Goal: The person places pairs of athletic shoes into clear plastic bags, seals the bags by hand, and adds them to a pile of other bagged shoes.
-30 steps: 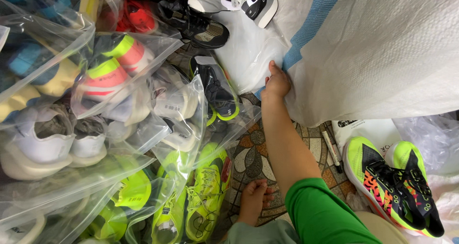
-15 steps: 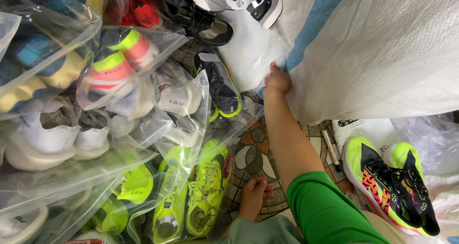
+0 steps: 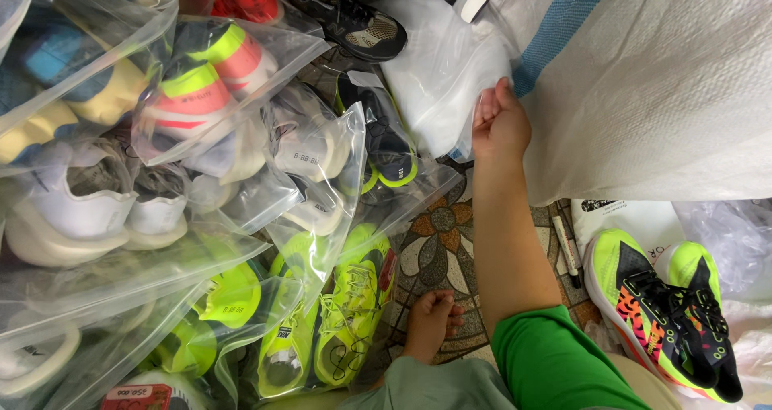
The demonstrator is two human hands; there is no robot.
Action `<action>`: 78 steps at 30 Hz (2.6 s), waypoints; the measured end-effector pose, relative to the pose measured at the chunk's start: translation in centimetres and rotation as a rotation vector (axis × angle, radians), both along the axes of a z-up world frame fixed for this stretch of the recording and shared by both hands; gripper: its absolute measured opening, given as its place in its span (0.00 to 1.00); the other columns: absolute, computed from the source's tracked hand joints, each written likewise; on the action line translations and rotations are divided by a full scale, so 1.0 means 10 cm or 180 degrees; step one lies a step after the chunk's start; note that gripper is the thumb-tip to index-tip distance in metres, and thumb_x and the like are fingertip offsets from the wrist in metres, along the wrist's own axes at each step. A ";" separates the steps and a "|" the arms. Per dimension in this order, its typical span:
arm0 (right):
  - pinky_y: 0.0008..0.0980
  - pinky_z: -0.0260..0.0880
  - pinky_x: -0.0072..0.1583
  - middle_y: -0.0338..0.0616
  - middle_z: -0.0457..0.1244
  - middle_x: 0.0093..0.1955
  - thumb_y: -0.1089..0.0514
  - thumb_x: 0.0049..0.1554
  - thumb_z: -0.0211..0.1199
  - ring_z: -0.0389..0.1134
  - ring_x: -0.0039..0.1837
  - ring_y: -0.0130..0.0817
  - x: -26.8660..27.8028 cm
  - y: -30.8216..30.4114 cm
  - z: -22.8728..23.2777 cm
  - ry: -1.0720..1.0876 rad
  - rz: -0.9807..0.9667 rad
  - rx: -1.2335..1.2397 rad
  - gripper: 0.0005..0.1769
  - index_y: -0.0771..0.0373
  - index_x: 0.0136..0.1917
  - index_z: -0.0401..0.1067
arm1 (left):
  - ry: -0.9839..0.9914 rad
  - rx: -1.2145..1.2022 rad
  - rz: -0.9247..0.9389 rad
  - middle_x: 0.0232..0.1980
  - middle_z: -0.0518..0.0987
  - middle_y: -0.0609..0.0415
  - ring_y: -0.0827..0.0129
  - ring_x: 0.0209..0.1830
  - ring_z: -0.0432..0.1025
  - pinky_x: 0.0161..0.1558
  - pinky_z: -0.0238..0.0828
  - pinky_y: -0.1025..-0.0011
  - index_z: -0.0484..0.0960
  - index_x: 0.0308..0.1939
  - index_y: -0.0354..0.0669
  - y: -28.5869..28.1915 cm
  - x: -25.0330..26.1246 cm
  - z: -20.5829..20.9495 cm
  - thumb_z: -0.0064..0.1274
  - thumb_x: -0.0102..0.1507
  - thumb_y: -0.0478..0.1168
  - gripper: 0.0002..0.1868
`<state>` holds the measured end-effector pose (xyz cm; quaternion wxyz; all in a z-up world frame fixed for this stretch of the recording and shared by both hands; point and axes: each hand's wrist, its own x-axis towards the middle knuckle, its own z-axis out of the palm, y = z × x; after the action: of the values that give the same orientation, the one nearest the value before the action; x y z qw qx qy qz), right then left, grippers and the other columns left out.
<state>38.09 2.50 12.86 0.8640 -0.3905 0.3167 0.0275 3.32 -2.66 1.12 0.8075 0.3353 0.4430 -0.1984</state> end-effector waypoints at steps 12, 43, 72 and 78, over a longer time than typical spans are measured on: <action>0.53 0.50 0.87 0.56 0.50 0.92 0.57 0.53 0.82 0.50 0.92 0.52 -0.56 -0.18 -0.32 -0.0503 0.0837 -0.1821 0.62 0.61 0.89 0.48 | -0.0164 0.0007 0.0222 0.40 0.89 0.48 0.67 0.30 0.82 0.27 0.73 0.73 0.86 0.59 0.44 -0.01 0.01 -0.01 0.54 0.76 0.42 0.12; 0.26 0.64 0.47 0.38 0.72 0.43 0.69 0.60 0.69 0.70 0.44 0.28 -2.75 -4.01 0.77 -0.0678 0.3372 -0.1528 0.05 0.65 0.50 0.82 | -0.2245 -0.2279 0.0773 0.88 0.63 0.36 0.35 0.83 0.63 0.80 0.56 0.29 0.62 0.88 0.48 0.74 -0.09 0.54 0.45 0.62 0.79 0.58; 0.58 0.81 0.59 0.61 0.73 0.64 0.50 0.46 0.87 0.76 0.65 0.59 -2.62 -3.12 -0.31 0.0161 0.4100 -0.4169 0.45 0.64 0.74 0.79 | 0.0029 0.2866 -0.1844 0.84 0.68 0.36 0.47 0.85 0.63 0.83 0.60 0.49 0.62 0.87 0.43 0.57 -0.82 0.71 0.72 0.59 0.70 0.62; 0.59 0.82 0.56 0.59 0.74 0.61 0.56 0.41 0.88 0.77 0.63 0.60 -2.47 -3.20 -0.53 0.0028 0.4331 -0.4752 0.50 0.58 0.76 0.78 | 0.0096 0.2878 -0.1585 0.77 0.75 0.37 0.47 0.73 0.76 0.68 0.77 0.43 0.61 0.87 0.45 0.54 -0.81 0.50 0.72 0.65 0.52 0.52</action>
<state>13.40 -29.48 7.54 0.1982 -0.9290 -0.0339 0.3107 -4.81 2.76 6.09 0.5036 0.7433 0.4028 -0.1781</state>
